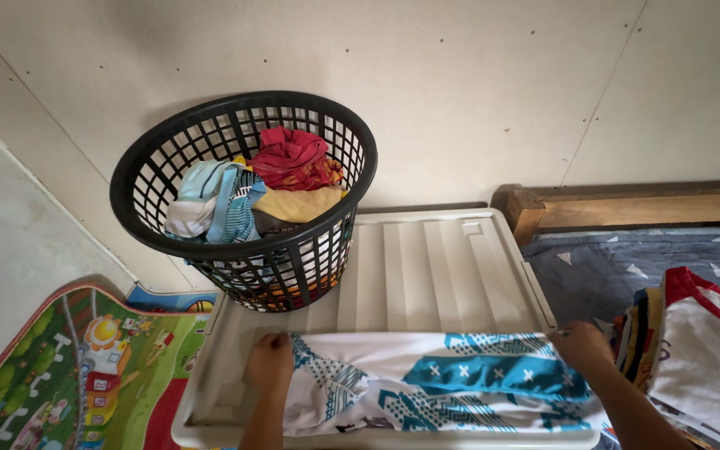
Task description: The person takes a white and teal patterned shirt from a laundry basket, lays it on a plastic bin lid, and folds it neatly. They then take a light blue shirt, fold it, and place it on top of the first folded shirt.
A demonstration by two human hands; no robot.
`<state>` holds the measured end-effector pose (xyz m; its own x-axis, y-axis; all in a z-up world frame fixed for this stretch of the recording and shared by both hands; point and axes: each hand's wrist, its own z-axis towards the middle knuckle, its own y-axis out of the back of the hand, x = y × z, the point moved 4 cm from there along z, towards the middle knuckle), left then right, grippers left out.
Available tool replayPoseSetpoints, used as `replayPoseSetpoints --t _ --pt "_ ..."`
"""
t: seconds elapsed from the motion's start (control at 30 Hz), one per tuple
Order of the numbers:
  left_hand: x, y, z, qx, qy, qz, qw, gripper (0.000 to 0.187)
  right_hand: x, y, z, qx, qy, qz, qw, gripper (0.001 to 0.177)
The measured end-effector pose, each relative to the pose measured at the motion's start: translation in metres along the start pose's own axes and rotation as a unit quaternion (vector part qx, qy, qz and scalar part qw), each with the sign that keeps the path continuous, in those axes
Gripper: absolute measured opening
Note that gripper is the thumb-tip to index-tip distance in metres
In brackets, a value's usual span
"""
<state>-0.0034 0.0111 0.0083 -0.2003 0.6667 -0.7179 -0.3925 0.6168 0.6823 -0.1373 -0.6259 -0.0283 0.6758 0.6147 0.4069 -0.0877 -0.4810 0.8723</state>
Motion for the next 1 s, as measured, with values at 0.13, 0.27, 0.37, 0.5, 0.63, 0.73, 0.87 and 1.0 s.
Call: replayPoseSetpoints --t 0.13,0.27,0.37,0.5,0.63,0.73,0.87,1.0 --pt "0.006 0.017 -0.015 -0.159 -0.110 -0.093 0.977 0.025 0.007 0.001 -0.005 -0.078 0.008 0.075 0.994 0.050" --pt "0.017 0.009 -0.013 -0.098 -0.083 -0.202 0.971 0.023 0.011 0.002 -0.005 -0.137 0.049 0.150 0.978 0.043" --pt "0.024 0.006 -0.011 -0.102 -0.079 -0.221 0.967 0.022 0.016 0.004 -0.010 -0.178 0.076 0.181 0.964 0.044" --pt "0.028 0.003 -0.010 -0.087 -0.031 -0.236 0.967 0.022 0.033 0.016 -0.033 -0.209 0.069 0.150 0.964 0.043" --pt "0.023 0.007 -0.012 -0.086 -0.016 -0.158 0.984 0.023 0.054 0.029 -0.056 -0.181 0.069 0.015 0.981 0.041" --pt "0.013 0.012 -0.015 -0.128 -0.089 -0.055 0.986 0.020 0.063 0.033 -0.060 -0.136 0.073 -0.071 0.985 0.039" --pt "0.007 0.010 -0.015 -0.148 -0.170 -0.019 0.974 0.018 0.064 0.031 -0.055 -0.127 0.065 -0.097 0.985 0.039" --pt "0.022 -0.009 0.006 -0.067 -0.136 0.007 0.988 0.019 0.064 0.037 -0.054 -0.172 0.115 -0.119 0.971 0.034"
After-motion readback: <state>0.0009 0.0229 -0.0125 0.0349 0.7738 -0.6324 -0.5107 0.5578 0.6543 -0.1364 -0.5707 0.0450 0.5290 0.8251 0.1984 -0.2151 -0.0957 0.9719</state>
